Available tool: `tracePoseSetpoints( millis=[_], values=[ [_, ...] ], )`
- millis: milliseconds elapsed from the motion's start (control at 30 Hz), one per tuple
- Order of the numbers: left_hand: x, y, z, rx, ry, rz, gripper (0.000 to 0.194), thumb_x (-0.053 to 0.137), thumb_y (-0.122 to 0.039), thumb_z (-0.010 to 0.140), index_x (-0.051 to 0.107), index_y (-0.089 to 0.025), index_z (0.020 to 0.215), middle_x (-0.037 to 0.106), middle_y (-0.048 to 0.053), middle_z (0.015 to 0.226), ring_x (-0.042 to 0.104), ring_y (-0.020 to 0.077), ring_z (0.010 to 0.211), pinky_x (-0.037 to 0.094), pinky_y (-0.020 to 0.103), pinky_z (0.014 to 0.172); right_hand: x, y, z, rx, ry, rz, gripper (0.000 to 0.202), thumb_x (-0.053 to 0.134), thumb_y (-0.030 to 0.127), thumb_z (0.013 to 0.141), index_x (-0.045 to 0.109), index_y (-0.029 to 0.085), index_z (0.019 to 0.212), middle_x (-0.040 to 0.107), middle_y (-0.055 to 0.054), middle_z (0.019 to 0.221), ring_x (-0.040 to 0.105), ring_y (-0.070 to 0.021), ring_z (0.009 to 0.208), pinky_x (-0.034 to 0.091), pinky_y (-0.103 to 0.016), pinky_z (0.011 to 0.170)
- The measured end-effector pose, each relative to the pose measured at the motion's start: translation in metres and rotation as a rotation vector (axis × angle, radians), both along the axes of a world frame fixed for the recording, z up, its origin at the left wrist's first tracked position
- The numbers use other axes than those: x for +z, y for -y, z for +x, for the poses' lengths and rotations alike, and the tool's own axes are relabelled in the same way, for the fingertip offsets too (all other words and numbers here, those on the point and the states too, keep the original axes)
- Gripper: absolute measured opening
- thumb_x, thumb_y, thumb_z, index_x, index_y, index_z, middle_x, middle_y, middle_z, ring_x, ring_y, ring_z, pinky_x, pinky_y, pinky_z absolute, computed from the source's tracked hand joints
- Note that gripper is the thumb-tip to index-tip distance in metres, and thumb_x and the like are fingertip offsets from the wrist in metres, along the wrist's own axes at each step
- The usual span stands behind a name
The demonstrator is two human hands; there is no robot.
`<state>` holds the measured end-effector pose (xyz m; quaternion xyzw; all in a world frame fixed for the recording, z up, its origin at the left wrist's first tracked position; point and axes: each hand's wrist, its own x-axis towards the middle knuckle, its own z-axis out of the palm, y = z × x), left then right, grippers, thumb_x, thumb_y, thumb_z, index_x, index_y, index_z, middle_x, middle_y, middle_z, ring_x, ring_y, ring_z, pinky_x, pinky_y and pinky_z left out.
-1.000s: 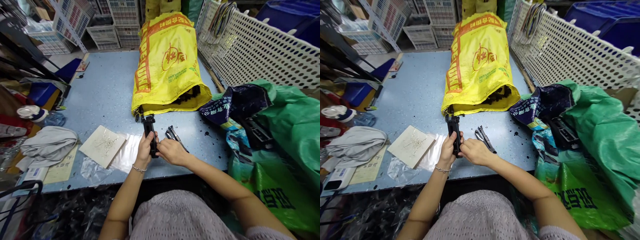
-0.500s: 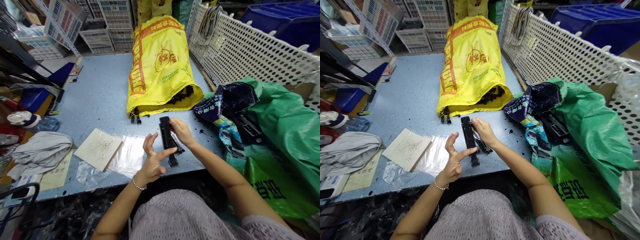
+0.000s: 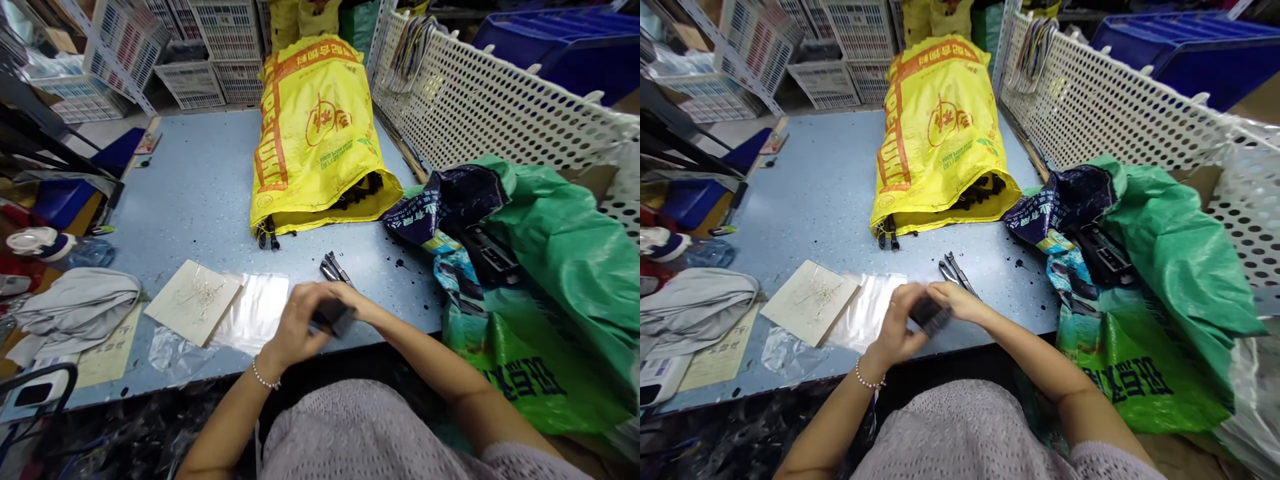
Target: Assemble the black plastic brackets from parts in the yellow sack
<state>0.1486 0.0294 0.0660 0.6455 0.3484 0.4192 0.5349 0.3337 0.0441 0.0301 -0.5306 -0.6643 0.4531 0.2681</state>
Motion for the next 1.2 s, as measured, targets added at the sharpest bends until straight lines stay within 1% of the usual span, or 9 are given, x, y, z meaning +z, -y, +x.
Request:
tracePoseSetpoints(
  millis=[133,233,333,567,633,733,833,967,1200],
  values=[
    [-0.060,-0.014,0.018,0.411,-0.018,-0.279,0.068,0.065,-0.039,0.085,0.036,-0.022,0.144,0.035,0.014,0.153,0.021,0.0300,0.148,0.013,0.048,0.122,-0.017,0.013,0.025,-0.329,0.584,0.075,0.032,0.042,0.039,0.100,0.057,0.016,0.116,0.057,-0.014,0.113,0.059,-0.0248,0.101,0.046,-0.034,0.081],
    [-0.087,-0.013,0.049,0.398,-0.124,-0.310,0.079,0.062,-0.040,0.086,0.022,-0.018,0.151,0.006,0.015,0.164,-0.003,0.0268,0.152,-0.002,0.046,0.123,-0.023,0.020,0.035,-0.293,0.749,-0.010,0.033,0.039,0.038,0.101,0.058,0.013,0.113,0.058,-0.016,0.110,0.062,-0.0267,0.095,0.047,-0.035,0.079],
    [-0.095,-0.003,0.068,0.318,-0.154,-0.267,0.078,0.058,-0.043,0.089,0.020,-0.020,0.152,-0.003,0.013,0.165,-0.009,0.0239,0.152,-0.006,0.044,0.122,-0.009,0.001,0.024,-0.269,0.786,0.107,0.033,0.039,0.039,0.101,0.058,0.015,0.114,0.059,-0.017,0.111,0.061,-0.0290,0.103,0.047,-0.036,0.083],
    [-0.088,-0.008,0.027,0.449,0.046,-0.336,0.069,0.057,-0.052,0.089,0.032,-0.024,0.147,0.021,0.011,0.162,0.015,0.0223,0.151,0.008,0.041,0.124,0.029,-0.135,-0.083,0.018,0.688,0.076,0.029,0.038,0.018,0.098,0.055,0.007,0.119,0.063,-0.022,0.120,0.064,-0.0287,0.107,0.046,-0.035,0.086],
    [-0.087,-0.019,0.008,0.523,0.172,-0.405,0.064,0.062,-0.049,0.087,0.040,-0.026,0.142,0.031,0.010,0.158,0.027,0.0220,0.147,0.016,0.040,0.123,0.032,-0.153,-0.097,0.045,0.663,0.065,0.028,0.041,0.015,0.096,0.057,0.005,0.117,0.065,-0.023,0.117,0.065,-0.0282,0.105,0.045,-0.033,0.084],
    [-0.082,-0.039,-0.015,0.550,0.505,-0.614,0.054,0.063,-0.052,0.085,0.051,-0.024,0.130,0.048,0.011,0.144,0.049,0.0213,0.132,0.036,0.039,0.114,0.032,-0.130,-0.088,0.071,0.622,0.062,0.025,0.040,0.018,0.097,0.061,0.008,0.107,0.070,-0.020,0.106,0.067,-0.0257,0.099,0.045,-0.030,0.080],
    [-0.069,-0.054,-0.026,0.337,0.771,-0.804,0.057,0.056,-0.063,0.085,0.057,-0.019,0.120,0.060,0.014,0.127,0.064,0.0217,0.106,0.053,0.039,0.093,0.027,-0.063,-0.058,0.120,0.527,0.076,0.022,0.041,0.022,0.098,0.063,0.016,0.096,0.072,-0.009,0.090,0.068,-0.0194,0.084,0.044,-0.026,0.073],
    [-0.045,-0.048,-0.018,0.166,0.778,-0.761,0.049,0.067,-0.043,0.085,0.054,-0.021,0.127,0.064,0.006,0.105,0.063,0.0117,0.074,0.054,0.026,0.066,0.022,0.002,-0.021,0.246,0.124,-0.056,0.024,0.040,0.028,0.099,0.060,0.020,0.088,0.064,0.001,0.068,0.059,-0.0126,0.054,0.042,-0.024,0.058],
    [-0.022,-0.020,0.004,0.208,0.297,-0.509,0.048,0.073,-0.035,0.081,0.055,-0.022,0.123,0.060,0.001,0.092,0.061,0.0128,0.075,0.050,0.026,0.069,0.059,-0.028,-0.010,0.003,0.324,0.355,0.034,0.037,0.045,0.101,0.058,0.019,0.107,0.066,-0.009,0.102,0.061,-0.0206,0.095,0.044,-0.032,0.082]
  ],
)
